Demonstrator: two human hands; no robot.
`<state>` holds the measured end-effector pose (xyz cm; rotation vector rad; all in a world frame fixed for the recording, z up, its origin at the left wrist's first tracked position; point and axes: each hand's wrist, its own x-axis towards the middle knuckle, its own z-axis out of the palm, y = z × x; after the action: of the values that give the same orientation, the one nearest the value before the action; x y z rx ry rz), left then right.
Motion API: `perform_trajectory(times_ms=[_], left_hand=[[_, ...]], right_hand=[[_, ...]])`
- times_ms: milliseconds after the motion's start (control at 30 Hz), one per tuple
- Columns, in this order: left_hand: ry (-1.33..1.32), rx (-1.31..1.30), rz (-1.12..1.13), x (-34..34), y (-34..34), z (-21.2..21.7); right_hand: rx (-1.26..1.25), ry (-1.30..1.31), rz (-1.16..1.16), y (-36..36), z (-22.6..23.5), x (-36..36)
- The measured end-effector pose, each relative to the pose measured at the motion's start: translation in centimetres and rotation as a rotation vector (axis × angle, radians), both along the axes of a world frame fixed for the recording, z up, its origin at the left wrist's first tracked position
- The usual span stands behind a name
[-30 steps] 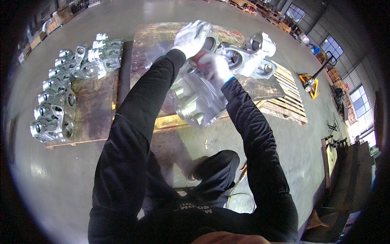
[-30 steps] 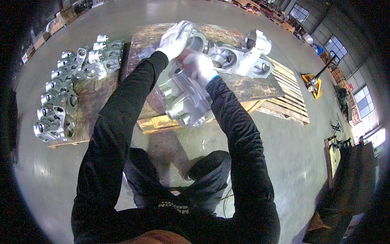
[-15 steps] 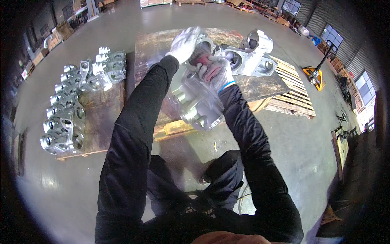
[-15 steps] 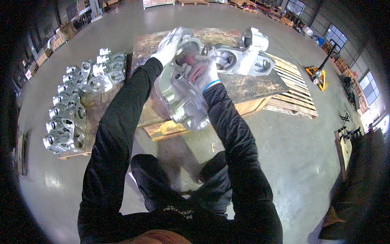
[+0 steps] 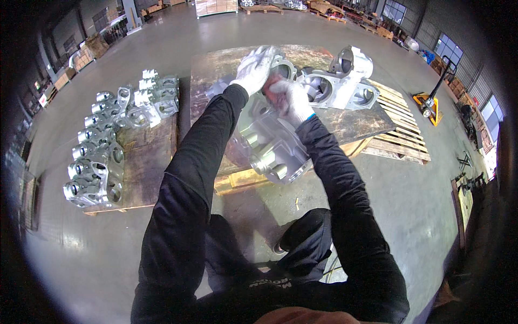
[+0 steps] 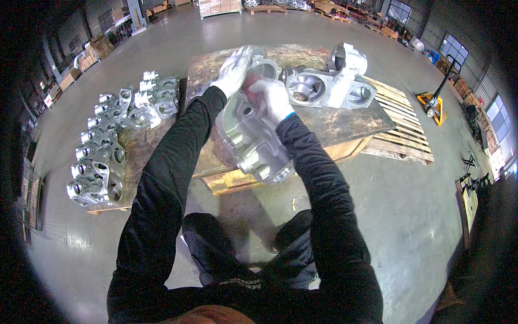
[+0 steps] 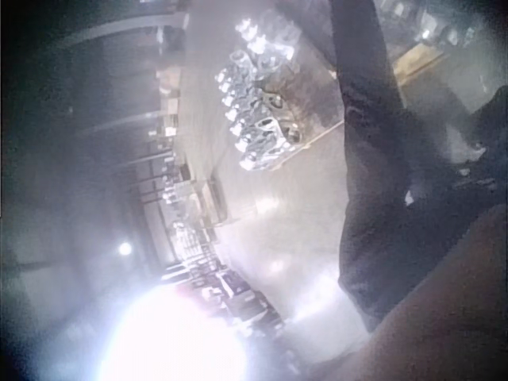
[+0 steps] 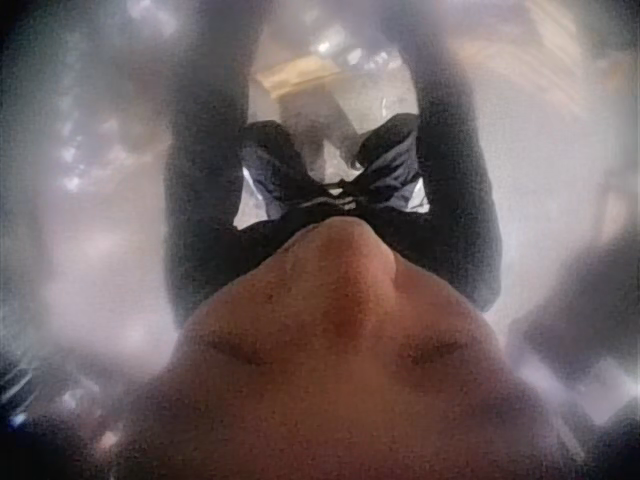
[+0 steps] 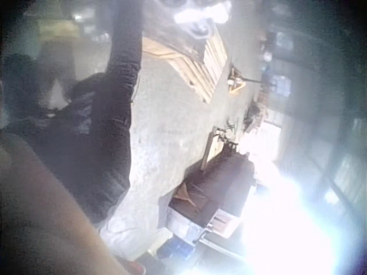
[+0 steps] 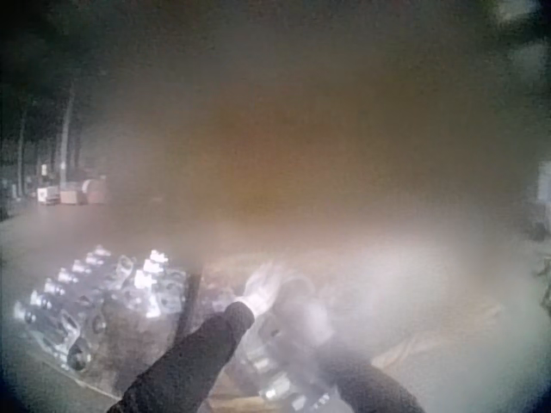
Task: The person removes a metal casting from plastic wrap, then uses a sanding block to smooth the edges and surfaces. They rotate the casting to access different areas and later use a hammer to tap specific spots on the part.
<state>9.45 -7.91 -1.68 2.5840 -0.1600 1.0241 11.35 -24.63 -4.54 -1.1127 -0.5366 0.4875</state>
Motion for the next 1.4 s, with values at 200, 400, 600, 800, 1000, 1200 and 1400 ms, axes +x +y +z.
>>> perform_trajectory(times_ms=[200, 400, 600, 800, 1000, 1200, 1400], left_hand=[[-0.038, 0.004, -0.128, 0.3, 0.7, -0.1], [0.06, 0.149, 0.016, 0.1, 0.5, -0.1], [0.144, 0.027, -0.017, 0.1, 0.3, 0.8], [0.066, -0.134, 0.013, 0.8, 0.2, -0.6], [0.009, -0.033, -0.053, 2.1, 1.5, -1.0], [-0.023, 0.101, 0.037, 3.5, 3.1, -2.3], [-0.217, 0.374, -0.03, 5.6, 5.6, -3.3]], right_hand=[[-1.427, -1.615, -0.254, -3.3, 6.7, -1.0], [-1.174, -1.156, -0.309, -2.2, 2.8, -2.2], [0.274, 0.55, 0.194, -3.3, 0.9, 2.4], [-0.714, -1.596, -0.413, -1.4, 2.1, -1.5], [-1.142, -1.11, -0.253, -6.1, 4.6, -1.1], [-1.22, -1.221, -0.1, -7.2, 2.3, 0.9], [-1.134, -1.072, -0.221, -14.1, 1.3, -2.7]])
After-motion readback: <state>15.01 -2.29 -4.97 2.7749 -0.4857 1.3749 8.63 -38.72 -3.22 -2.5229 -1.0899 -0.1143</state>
